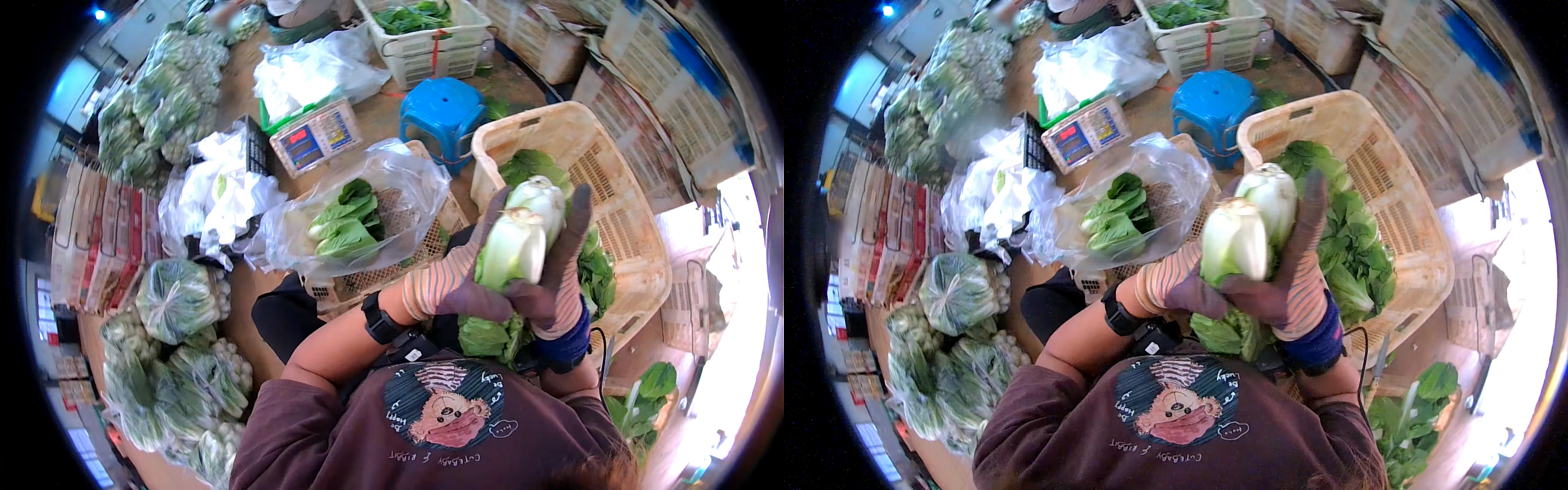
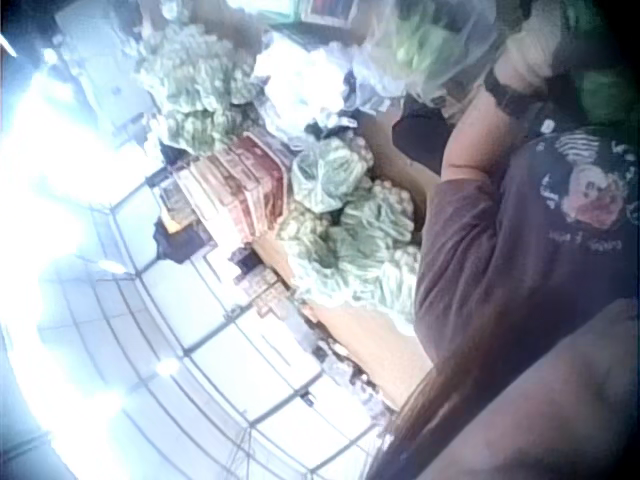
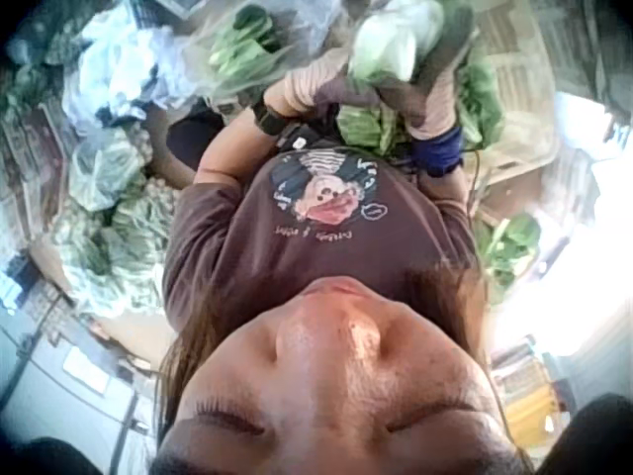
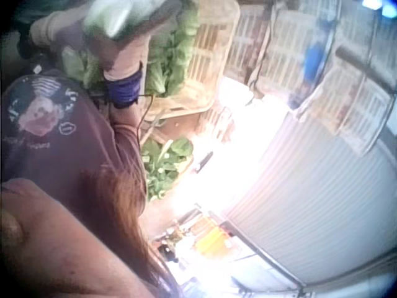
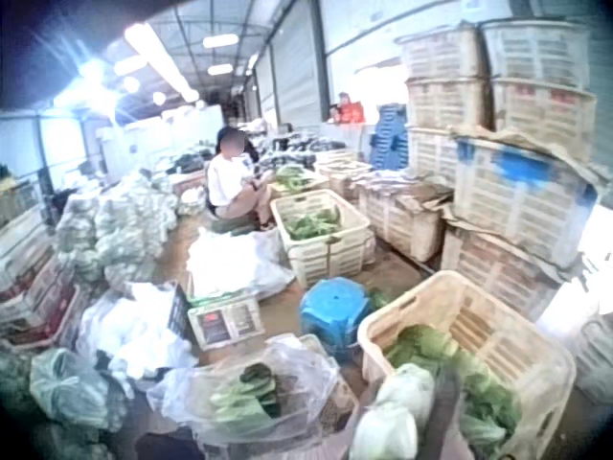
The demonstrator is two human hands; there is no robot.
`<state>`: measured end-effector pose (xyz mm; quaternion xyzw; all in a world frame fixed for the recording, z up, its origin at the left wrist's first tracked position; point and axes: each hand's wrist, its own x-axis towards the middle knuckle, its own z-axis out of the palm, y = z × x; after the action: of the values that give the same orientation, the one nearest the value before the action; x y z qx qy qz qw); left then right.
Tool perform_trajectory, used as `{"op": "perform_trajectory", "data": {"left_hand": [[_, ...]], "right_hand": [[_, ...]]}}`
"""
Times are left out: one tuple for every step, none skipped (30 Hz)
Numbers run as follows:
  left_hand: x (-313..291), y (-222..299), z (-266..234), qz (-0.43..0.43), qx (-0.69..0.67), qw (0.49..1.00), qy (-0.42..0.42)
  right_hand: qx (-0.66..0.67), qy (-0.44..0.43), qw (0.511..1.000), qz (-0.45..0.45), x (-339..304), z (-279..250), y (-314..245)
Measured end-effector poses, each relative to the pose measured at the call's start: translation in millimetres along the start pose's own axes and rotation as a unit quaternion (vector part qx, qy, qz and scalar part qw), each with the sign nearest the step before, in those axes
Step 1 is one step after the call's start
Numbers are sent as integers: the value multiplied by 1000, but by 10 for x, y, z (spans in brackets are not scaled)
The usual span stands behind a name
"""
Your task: The person sits on the floor to trim the roots of vegetables with a knife, weigh them on a scale, and pack them into clear plastic bags.
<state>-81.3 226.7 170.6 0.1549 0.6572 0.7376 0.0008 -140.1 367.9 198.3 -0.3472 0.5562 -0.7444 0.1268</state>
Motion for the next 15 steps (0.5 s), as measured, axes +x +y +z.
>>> {"op": "perform_trajectory", "data": {"left_hand": [[-93, -8, -100, 5, 22, 1000, -8], [-188, -47, -204, 8, 43, 999, -16], [-283, -101, -337, 47, 125, 991, -15], [-344, -62, -389, -34, 7, 999, 0], [-428, -64, -500, -25, 76, 997, 22], [-502, -100, -619, -16, 145, 988, 45], [-599, -158, -722, -30, 26, 995, 93], [-703, -198, -830, -43, 25, 990, 132], [-813, -247, -927, -56, 22, 983, 173], [-858, -365, -1109, -60, 103, 982, 149], [-919, -371, -1136, -45, 23, 979, 195], [-970, -378, -1164, -30, -57, 969, 238], [-1054, -379, -1287, -79, -45, 969, 232], [-1128, -380, -1368, -78, -64, 961, 259], [-1188, -379, -1428, -77, -84, 952, 285]], "right_hand": [[-69, -29, 996, -49, 42, 43, 96], [-160, -80, 983, -40, 107, 83, 88], [-135, -102, 985, -35, 171, 185, 156], [-121, -118, 985, -33, 254, 266, 238], [-90, -124, 988, -28, 305, 384, 402], [-117, -133, 984, -27, 392, 492, 500], [-142, -143, 979, -24, 473, 619, 617], [-91, -160, 983, 7, 538, 759, 718], [-158, -169, 973, -19, 613, 871, 746], [-97, -191, 977, -17, 677, 957, 918], [17, -203, 978, 44, 723, 1103, 944], [130, -211, 963, 103, 771, 1209, 966], [76, -237, 967, 62, 829, 1261, 1041], [126, -233, 962, 70, 843, 1361, 1095], [124, -241, 960, 67, 899, 1407, 1130]]}}
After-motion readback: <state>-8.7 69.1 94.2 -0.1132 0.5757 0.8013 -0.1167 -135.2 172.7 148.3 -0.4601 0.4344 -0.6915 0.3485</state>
